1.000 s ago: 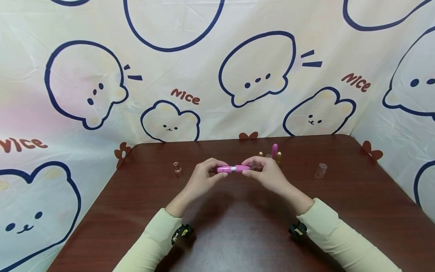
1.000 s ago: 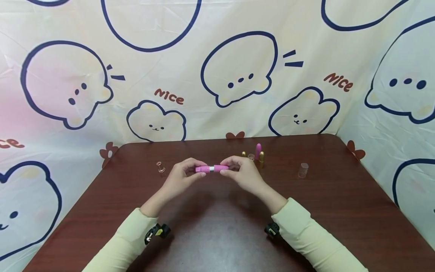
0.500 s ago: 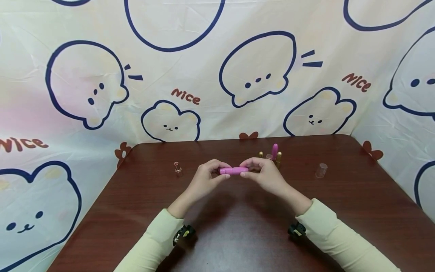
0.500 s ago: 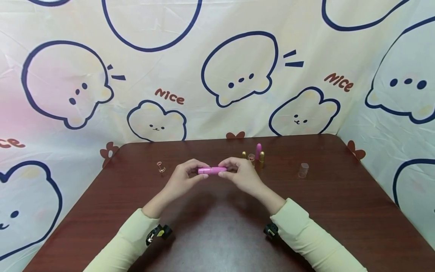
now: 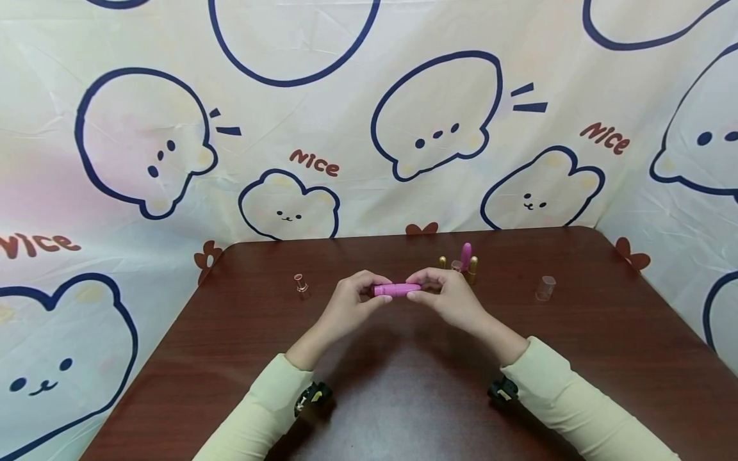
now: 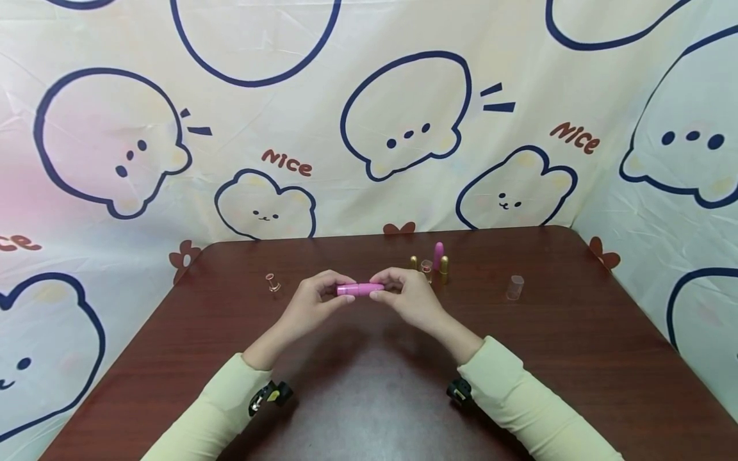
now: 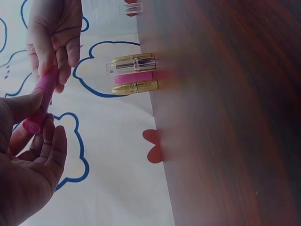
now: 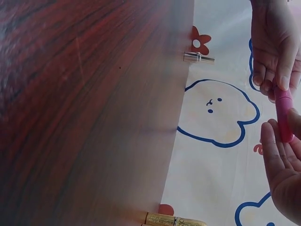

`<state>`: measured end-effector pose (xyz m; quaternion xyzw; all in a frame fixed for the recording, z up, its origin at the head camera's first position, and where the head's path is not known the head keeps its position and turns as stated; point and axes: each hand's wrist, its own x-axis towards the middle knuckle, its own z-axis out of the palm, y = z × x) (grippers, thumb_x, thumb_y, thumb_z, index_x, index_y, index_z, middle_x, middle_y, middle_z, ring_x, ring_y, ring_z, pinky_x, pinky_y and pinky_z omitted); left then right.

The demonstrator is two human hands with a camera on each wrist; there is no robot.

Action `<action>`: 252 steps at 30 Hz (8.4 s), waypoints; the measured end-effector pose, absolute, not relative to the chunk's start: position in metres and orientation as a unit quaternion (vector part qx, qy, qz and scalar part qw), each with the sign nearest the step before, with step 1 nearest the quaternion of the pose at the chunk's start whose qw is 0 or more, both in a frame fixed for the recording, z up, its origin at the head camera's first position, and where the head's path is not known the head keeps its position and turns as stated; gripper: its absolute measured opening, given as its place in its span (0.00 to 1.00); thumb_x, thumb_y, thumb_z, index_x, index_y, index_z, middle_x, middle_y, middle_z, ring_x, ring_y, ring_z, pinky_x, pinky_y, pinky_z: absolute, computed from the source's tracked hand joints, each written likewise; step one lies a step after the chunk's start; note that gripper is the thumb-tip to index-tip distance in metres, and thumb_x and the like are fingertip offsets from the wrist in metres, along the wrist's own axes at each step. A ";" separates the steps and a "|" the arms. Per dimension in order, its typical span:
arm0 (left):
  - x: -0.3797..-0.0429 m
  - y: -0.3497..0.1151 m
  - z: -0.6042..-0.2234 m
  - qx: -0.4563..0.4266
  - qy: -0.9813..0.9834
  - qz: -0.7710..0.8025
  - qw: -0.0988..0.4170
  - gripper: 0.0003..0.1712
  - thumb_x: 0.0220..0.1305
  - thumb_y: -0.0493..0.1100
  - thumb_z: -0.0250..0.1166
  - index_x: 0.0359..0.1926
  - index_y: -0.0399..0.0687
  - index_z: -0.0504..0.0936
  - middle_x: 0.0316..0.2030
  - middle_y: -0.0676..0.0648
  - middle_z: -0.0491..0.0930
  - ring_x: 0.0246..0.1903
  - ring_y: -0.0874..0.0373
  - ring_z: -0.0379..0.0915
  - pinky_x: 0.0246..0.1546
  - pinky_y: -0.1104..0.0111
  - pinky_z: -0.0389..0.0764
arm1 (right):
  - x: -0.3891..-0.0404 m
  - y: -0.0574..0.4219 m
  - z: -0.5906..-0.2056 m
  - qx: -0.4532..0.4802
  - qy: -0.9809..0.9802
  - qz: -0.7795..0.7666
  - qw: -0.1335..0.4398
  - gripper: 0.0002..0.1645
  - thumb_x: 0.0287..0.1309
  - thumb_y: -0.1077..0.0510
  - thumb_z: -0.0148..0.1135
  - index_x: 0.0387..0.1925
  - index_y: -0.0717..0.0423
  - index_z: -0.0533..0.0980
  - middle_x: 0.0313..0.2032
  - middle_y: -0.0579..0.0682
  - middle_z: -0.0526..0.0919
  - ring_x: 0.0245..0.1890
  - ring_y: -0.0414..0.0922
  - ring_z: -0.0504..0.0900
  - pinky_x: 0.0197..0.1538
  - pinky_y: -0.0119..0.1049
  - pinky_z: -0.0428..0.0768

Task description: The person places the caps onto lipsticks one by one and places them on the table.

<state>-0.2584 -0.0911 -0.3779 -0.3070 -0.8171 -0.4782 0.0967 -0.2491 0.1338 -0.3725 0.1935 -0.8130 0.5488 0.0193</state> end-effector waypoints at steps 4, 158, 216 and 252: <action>-0.258 -0.090 -0.379 -0.305 -0.818 -0.477 0.100 0.11 0.56 0.34 0.72 0.41 0.41 0.85 0.35 0.50 0.80 0.32 0.58 0.74 0.34 0.68 0.80 | -0.247 0.133 -0.374 0.193 -0.817 0.543 0.031 0.11 0.57 0.59 0.69 0.43 0.53 0.82 0.37 0.48 0.85 0.34 0.48 0.81 0.40 0.38 0.81; -0.323 -0.223 -0.413 0.012 -0.943 -0.331 -0.013 0.19 0.62 0.43 0.68 0.48 0.32 0.80 0.44 0.36 0.80 0.44 0.44 0.73 0.46 0.54 0.73 | -0.322 0.125 -0.375 0.144 -0.968 0.197 0.067 0.27 0.60 0.58 0.67 0.59 0.65 0.73 0.41 0.58 0.81 0.39 0.52 0.79 0.51 0.46 0.78; -0.312 -0.216 -0.396 -0.056 -0.948 -0.311 0.033 0.10 0.60 0.42 0.66 0.33 0.38 0.78 0.32 0.44 0.79 0.30 0.52 0.72 0.30 0.64 0.73 | -0.270 0.311 -0.350 0.005 -0.985 0.172 0.009 0.36 0.57 0.55 0.69 0.54 0.82 0.68 0.49 0.80 0.72 0.43 0.68 0.76 0.47 0.64 0.73; -0.293 -0.205 -0.384 -0.097 -0.934 -0.338 0.057 0.08 0.59 0.38 0.66 0.37 0.39 0.79 0.33 0.44 0.81 0.32 0.53 0.76 0.35 0.62 0.78 | -0.278 0.332 -0.383 0.021 -0.985 0.169 -0.024 0.20 0.54 0.61 0.69 0.42 0.75 0.77 0.39 0.71 0.79 0.39 0.64 0.77 0.43 0.60 0.75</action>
